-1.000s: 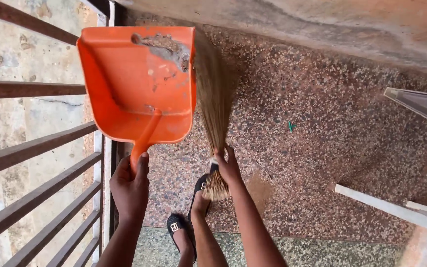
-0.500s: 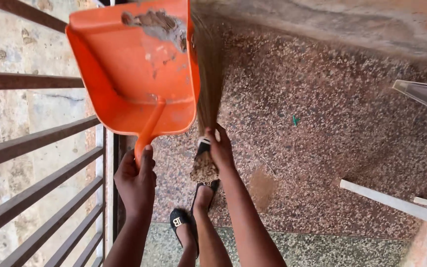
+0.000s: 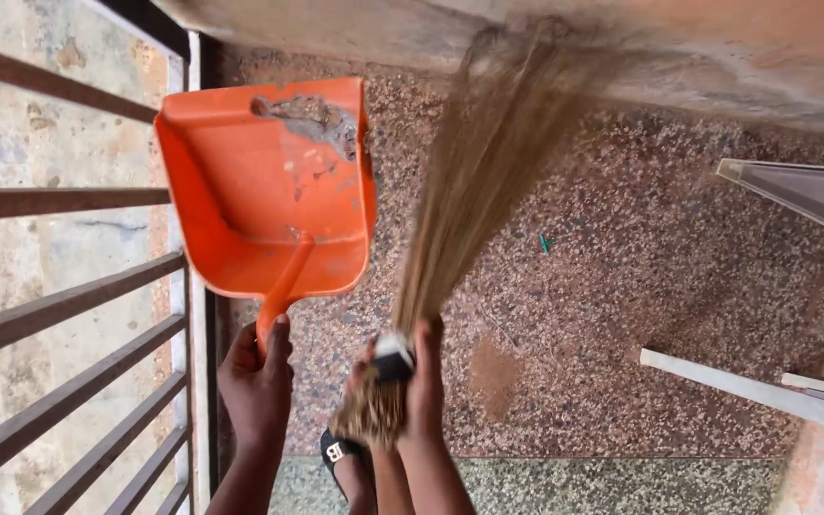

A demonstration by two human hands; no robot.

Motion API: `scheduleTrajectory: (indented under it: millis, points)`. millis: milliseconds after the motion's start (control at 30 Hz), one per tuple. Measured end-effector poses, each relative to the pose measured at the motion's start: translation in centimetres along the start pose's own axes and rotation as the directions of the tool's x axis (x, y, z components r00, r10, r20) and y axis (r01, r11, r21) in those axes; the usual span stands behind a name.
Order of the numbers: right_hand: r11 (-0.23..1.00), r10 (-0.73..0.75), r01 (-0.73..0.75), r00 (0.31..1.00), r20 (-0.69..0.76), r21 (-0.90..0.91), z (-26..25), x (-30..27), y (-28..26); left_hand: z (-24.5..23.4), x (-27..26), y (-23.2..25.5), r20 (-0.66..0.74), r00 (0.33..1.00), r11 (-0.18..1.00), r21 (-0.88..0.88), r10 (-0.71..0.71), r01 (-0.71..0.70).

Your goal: Sweep dirt and debris into an orange dustpan using a broom on a balcony.

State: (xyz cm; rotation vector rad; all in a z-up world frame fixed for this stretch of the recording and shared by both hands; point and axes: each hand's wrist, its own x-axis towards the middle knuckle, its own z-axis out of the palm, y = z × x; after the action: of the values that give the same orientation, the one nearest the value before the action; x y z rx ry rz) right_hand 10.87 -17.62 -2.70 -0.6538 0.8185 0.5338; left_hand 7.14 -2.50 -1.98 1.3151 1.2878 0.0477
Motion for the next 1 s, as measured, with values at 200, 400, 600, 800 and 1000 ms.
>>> scheduleTrajectory:
  millis: [200,400,600,800,1000]
  points:
    - [0.969,0.200,-0.183,0.975,-0.096,0.167,0.6,13.1,0.7,1.0,2.2,0.0,-0.056,0.997,0.997,-0.056,0.054,-0.057]
    - [0.971,0.237,-0.218,0.920,-0.311,0.096,-2.9,3.9,2.5,-0.5,3.0,0.9,-0.045,0.997,0.996,-0.070,0.060,-0.063]
    - [0.999,0.020,-0.028,0.952,-0.305,-0.020,1.4,-2.4,2.0,-0.6,1.9,1.6,-0.015,0.996,0.994,-0.059,0.087,-0.088]
    - [0.979,0.103,-0.096,0.994,-0.033,0.181,0.4,13.7,-0.4,-1.4,3.1,-0.1,0.008,0.993,0.992,-0.046,0.117,-0.116]
    - [1.000,-0.005,0.016,0.912,-0.410,0.024,-9.4,8.2,6.2,-2.0,1.2,0.7,0.019,0.999,0.999,-0.022,0.040,-0.040]
